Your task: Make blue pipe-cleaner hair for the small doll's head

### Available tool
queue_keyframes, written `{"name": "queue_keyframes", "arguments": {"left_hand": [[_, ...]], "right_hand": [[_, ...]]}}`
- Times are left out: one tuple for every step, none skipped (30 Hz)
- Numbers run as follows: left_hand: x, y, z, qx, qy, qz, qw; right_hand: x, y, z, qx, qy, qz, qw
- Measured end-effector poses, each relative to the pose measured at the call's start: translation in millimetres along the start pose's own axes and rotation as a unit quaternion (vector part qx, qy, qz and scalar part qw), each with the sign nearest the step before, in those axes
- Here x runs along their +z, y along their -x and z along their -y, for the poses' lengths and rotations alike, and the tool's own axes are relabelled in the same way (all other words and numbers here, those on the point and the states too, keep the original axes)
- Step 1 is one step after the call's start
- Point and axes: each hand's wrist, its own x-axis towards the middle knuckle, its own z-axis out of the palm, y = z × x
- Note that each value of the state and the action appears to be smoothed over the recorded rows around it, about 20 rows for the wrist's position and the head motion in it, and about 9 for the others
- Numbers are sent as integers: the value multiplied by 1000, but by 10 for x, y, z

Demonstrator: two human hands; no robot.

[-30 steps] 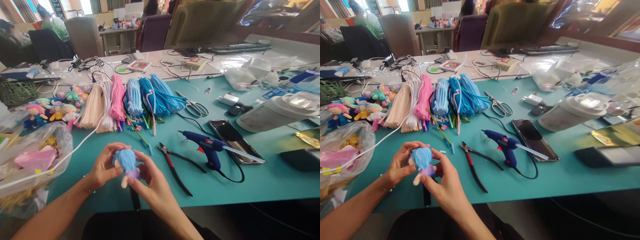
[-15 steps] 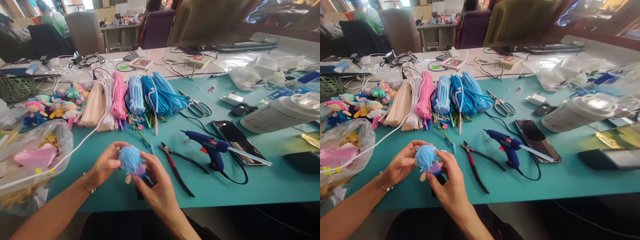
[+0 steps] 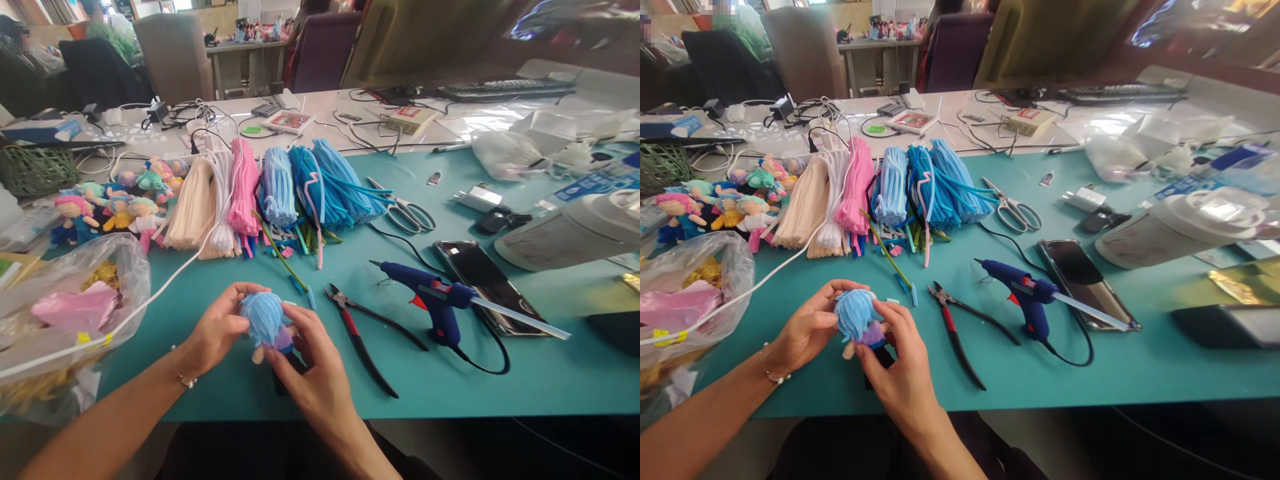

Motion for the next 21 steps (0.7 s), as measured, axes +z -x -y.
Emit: {"name": "queue_keyframes", "arguments": {"left_hand": [[3, 1, 0, 0, 0, -3, 1000], [6, 1, 0, 0, 0, -6, 1000], [9, 1, 0, 0, 1, -9, 1000], [11, 1, -1, 1, 2, -10, 1000], [12, 0, -2, 1, 1, -11, 1000], [13, -1, -2, 1, 0, -10, 1000], [13, -2, -2, 1, -2, -9, 1000], [11, -3, -1, 3, -5, -9, 1000], [8, -3, 1, 4, -7, -10, 1000], [3, -2, 4, 5, -10, -11, 1000], [-3, 1, 7, 7, -14, -12, 1000], [-10, 4, 10, 9, -18, -12, 1000], [-17, 10, 11, 12, -23, -7, 1000], [-24, 17, 10, 16, -25, 2, 1000], [-29, 26, 6, 20, -26, 16, 999], [-32, 34, -1, 24, -24, 34, 999], [-33, 42, -9, 26, -20, 55, 998], [-33, 49, -17, 28, -17, 75, 997], [-33, 53, -24, 31, -14, 92, 995], [-33, 56, -29, 33, -14, 104, 994], [-34, 56, -30, 34, -17, 113, 993]], "right_hand": [[1, 2, -3, -2, 2, -1, 1000], [3, 2, -5, -6, 2, -1, 1000], [7, 1, -7, -10, 2, -2, 1000], [12, 0, -8, -13, 3, -3, 1000], [18, -1, -8, -13, 4, -3, 1000], [24, -2, -6, -13, 7, -3, 1000], [29, -2, -3, -12, 10, -4, 1000], [33, -2, 1, -10, 12, -4, 1000], [35, -1, 5, -10, 13, -6, 1000], [35, 1, 10, -10, 13, -7, 1000], [31, 2, 15, -9, 10, -8, 1000], [25, 3, 19, -5, 5, -7, 1000], [18, 2, 25, 1, -2, -4, 1000], [9, 0, 29, 9, -12, 0, 1000], [-1, -4, 34, 17, -22, 3, 1000], [-9, -8, 38, 25, -32, 7, 999], [-17, -12, 40, 34, -41, 9, 999], [-24, -15, 41, 43, -50, 9, 998], [-30, -17, 41, 52, -59, 10, 997], [-34, -17, 40, 62, -69, 10, 996], [-38, -15, 38, 72, -79, 10, 994]]}}
